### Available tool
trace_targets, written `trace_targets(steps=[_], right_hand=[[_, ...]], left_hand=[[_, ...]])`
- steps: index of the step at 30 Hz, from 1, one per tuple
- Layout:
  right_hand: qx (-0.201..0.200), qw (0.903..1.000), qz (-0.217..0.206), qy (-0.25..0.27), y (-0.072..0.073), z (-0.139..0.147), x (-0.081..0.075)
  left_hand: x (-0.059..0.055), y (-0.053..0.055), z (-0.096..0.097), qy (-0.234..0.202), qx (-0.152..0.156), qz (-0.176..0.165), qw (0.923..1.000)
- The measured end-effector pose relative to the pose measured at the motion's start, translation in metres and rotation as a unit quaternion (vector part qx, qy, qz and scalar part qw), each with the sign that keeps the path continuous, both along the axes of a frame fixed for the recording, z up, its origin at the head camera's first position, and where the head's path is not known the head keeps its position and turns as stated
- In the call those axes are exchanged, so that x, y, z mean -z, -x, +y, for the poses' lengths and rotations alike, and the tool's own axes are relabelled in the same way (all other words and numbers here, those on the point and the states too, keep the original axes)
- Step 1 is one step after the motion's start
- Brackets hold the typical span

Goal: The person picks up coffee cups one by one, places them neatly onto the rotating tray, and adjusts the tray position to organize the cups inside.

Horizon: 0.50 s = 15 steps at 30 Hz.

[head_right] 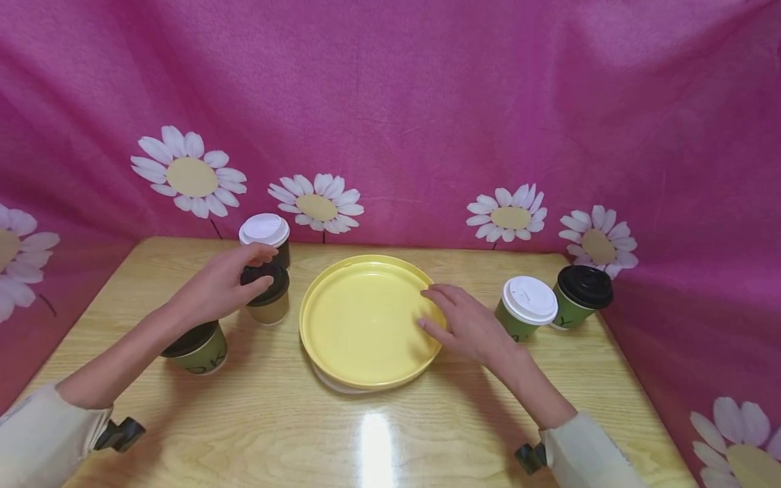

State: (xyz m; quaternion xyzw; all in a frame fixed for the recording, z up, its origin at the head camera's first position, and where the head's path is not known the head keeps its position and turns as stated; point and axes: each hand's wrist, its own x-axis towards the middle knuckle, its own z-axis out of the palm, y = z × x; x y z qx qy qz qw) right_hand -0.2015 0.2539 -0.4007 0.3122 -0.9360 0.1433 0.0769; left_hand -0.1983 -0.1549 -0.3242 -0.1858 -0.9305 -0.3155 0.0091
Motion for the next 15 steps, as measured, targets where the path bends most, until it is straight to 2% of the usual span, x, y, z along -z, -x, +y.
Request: trace_targets(steps=[3,10,15], right_hand=[[-0.007,1.0000,-0.004,-0.002,-0.003,0.001,0.004],[-0.025,0.9996,-0.007,-0.006,-0.007,0.000,0.014],[-0.039,0.9992,-0.003,-0.001,-0.010,-0.001,0.019]], left_hand=[[0.002,-0.001,-0.006,-0.010,-0.002,0.008,0.9999],[0.006,-0.005,-0.019,-0.040,-0.004,0.053,0.9978],[0.009,-0.010,-0.029,-0.042,-0.016,0.053,0.9976]])
